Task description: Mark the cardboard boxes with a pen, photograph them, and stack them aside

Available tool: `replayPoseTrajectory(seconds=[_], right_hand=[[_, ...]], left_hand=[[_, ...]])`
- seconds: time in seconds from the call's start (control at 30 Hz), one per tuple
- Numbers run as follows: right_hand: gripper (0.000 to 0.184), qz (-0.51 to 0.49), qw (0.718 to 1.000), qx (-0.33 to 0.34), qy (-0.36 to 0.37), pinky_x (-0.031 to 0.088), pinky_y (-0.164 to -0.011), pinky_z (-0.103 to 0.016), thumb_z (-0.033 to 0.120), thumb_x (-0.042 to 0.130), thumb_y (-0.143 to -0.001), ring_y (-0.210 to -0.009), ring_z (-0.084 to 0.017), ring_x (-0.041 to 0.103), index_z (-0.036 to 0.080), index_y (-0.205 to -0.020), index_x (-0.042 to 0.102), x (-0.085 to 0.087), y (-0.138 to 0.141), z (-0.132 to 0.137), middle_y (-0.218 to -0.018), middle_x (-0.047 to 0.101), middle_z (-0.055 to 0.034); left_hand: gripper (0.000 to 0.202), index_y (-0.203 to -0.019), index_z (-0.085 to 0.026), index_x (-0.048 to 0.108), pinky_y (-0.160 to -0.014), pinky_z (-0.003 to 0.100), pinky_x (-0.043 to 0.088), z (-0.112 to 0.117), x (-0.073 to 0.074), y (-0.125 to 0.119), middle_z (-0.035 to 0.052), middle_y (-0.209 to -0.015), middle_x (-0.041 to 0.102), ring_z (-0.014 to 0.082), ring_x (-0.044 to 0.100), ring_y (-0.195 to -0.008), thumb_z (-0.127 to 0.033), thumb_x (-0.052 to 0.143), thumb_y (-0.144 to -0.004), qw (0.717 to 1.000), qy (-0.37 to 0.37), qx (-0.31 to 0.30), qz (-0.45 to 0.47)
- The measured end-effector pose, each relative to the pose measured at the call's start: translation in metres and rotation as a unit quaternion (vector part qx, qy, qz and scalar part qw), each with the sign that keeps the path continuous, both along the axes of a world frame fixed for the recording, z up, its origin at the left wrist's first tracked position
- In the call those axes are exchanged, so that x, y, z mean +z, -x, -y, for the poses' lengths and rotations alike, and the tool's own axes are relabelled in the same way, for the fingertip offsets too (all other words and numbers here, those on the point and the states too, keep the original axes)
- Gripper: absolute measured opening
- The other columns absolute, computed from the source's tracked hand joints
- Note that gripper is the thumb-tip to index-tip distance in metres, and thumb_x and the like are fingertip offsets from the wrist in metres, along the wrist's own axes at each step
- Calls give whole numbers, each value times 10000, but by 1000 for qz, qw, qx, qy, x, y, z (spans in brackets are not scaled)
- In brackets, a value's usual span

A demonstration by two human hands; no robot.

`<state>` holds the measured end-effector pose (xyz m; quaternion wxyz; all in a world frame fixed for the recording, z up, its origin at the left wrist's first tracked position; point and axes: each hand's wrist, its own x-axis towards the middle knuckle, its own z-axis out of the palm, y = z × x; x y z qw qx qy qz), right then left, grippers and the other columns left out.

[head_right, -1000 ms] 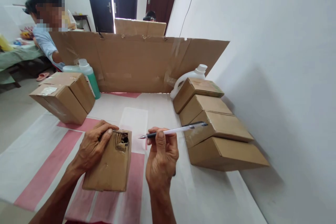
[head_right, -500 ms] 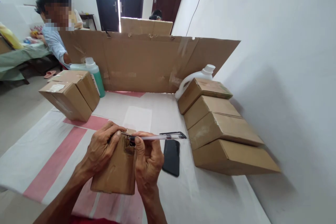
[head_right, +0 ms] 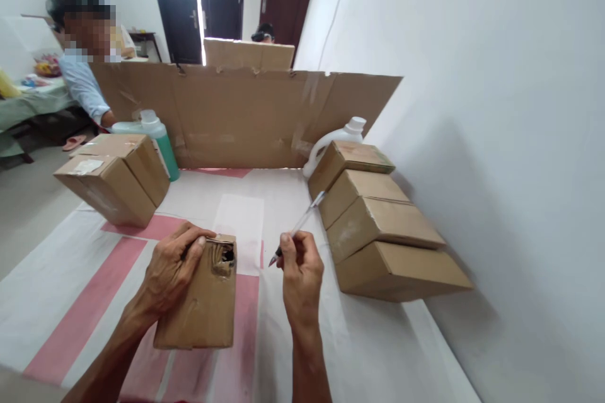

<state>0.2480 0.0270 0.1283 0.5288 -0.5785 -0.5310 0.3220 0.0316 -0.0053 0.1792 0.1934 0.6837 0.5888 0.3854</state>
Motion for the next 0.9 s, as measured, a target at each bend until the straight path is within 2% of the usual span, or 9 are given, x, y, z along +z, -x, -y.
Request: replayPoseTrajectory(seconds=[0.07,0.13,0.2,0.3,0.43,0.5,0.63,0.8,0.9], right_hand=[[240,161,983,6,94,482,-617,-260,408,463,-1023,-644,-157,595,227,-876,521,-23,-7,-17,-736,605,9],[178,259,952,16,165,463,-659,-282,286,552,-976,-711,-195,654,212,-814,548,-49,-6,-29,-752,673,-46],[110,298,931,13,209,445,-673,-301,179,599,-925,-772,-235,696,185,-816,592,-72,2,-33,-816,723,-115],[75,340,907,11,250,449,-702,-316,166,568,-945,-866,-266,720,146,-976,633,-91,14,-26,-979,745,-179],[248,371,892,-5,257,474,-849,-343,341,532,-1000,-1051,-288,682,151,-1141,605,-88,5,-5,-1170,692,-178],[359,385,883,-48,265,456,-948,-412,401,520,-997,-1213,-353,592,120,-1215,569,-84,-12,6,-1273,619,-230],[547,376,864,-106,317,465,-932,-547,452,697,-855,-1244,-485,528,25,-1177,583,-86,-45,16,-1248,581,-329],[763,286,886,-118,344,500,-904,-517,508,798,-688,-1171,-482,616,-19,-1197,584,-98,-57,3,-1207,632,-361],[597,191,920,-94,330,527,-876,-487,464,755,-690,-1073,-439,688,46,-1105,665,-102,-51,-1,-1077,730,-270]], left_hand=[[289,-1018,-236,704,-853,352,488,0,0,2,43,-986,678,223,657,-947,-307,423,-1015,1000,-1,-1,2],[277,-1013,-242,703,-848,352,490,-1,-1,4,39,-987,678,227,659,-946,-333,441,-1008,1000,-6,-3,1],[262,-1009,-245,700,-841,350,488,-2,-2,6,34,-987,674,227,657,-943,-353,461,-997,1000,-10,-4,1],[256,-1011,-245,697,-843,350,482,-2,-4,8,30,-989,668,227,651,-949,-369,474,-988,1000,-12,-7,3],[257,-1020,-244,695,-864,352,473,-2,-3,8,27,-1008,664,222,641,-975,-363,468,-992,1000,-1,-9,0],[257,-1027,-244,694,-871,353,470,-2,-3,7,28,-1016,664,222,637,-986,-356,465,-992,1000,5,-10,1],[258,-1036,-239,694,-873,357,467,-3,-3,6,30,-1010,660,223,632,-981,-342,464,-985,1000,4,-12,7],[249,-1032,-229,696,-876,363,466,0,-5,6,34,-1000,656,220,628,-969,-314,468,-979,1000,1,-16,14],[236,-1048,-230,693,-871,359,468,4,-6,5,32,-1003,654,213,628,-962,-291,477,-976,1000,-6,-13,20]])
